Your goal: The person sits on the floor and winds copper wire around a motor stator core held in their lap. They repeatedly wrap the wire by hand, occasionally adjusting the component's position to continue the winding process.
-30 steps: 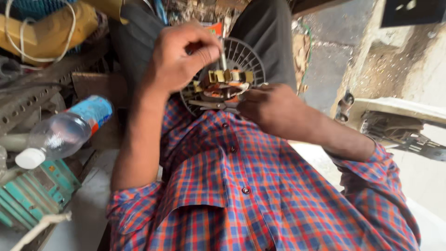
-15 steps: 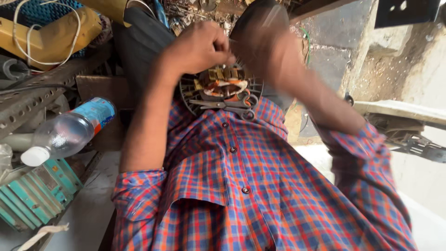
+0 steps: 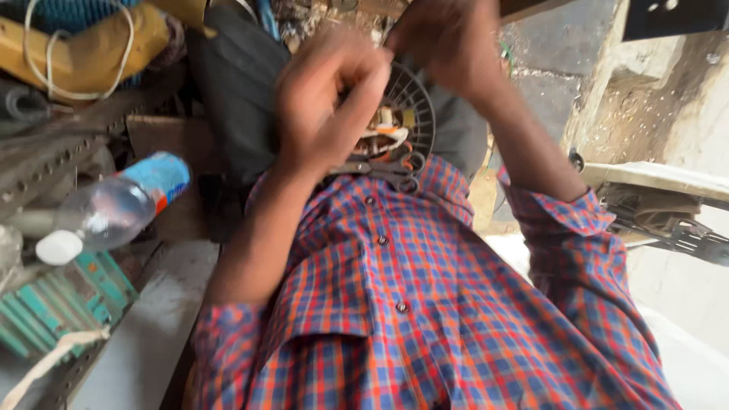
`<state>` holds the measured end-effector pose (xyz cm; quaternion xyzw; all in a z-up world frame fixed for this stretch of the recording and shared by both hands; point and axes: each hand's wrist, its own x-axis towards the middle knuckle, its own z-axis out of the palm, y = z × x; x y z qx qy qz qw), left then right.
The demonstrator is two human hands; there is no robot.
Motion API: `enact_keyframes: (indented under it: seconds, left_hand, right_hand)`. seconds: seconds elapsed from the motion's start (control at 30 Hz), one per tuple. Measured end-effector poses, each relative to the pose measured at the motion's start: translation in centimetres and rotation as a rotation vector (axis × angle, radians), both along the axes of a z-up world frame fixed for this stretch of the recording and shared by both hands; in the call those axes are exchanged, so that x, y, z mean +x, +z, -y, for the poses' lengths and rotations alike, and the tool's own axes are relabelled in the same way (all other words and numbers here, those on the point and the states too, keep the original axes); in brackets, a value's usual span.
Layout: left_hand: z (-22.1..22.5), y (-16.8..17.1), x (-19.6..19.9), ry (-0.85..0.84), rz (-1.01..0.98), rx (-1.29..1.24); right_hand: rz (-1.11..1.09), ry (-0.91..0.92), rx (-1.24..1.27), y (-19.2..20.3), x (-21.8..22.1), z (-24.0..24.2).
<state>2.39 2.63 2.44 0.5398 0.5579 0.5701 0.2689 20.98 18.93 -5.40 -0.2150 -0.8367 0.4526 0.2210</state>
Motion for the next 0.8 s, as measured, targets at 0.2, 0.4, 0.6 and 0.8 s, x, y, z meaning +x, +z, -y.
enact_keyframes:
  seconds: [0.2, 0.4, 0.6, 0.8]
  left_hand:
    - [-3.7, -0.7, -4.7, -0.455, -0.278, -0.307]
    - [3.4, 0.7, 0.1, -0.088, -0.450, 0.161]
    - [1.1, -0.4, 0.0, -0.026, 0.098, 0.093]
    - [-4.3, 0.2, -4.1, -0.462, -0.297, -0.305]
  right_hand:
    - [0.465, 0.368, 0.401, 9.5, 0.3, 6.5]
    - [0.172, 0.282, 0.569, 9.4, 4.5, 4.8]
    - [0.069, 0.055, 0.428, 1.5, 0.5, 0.2]
    - [0.336, 0.139, 0.689, 7.4, -0.1, 5.4]
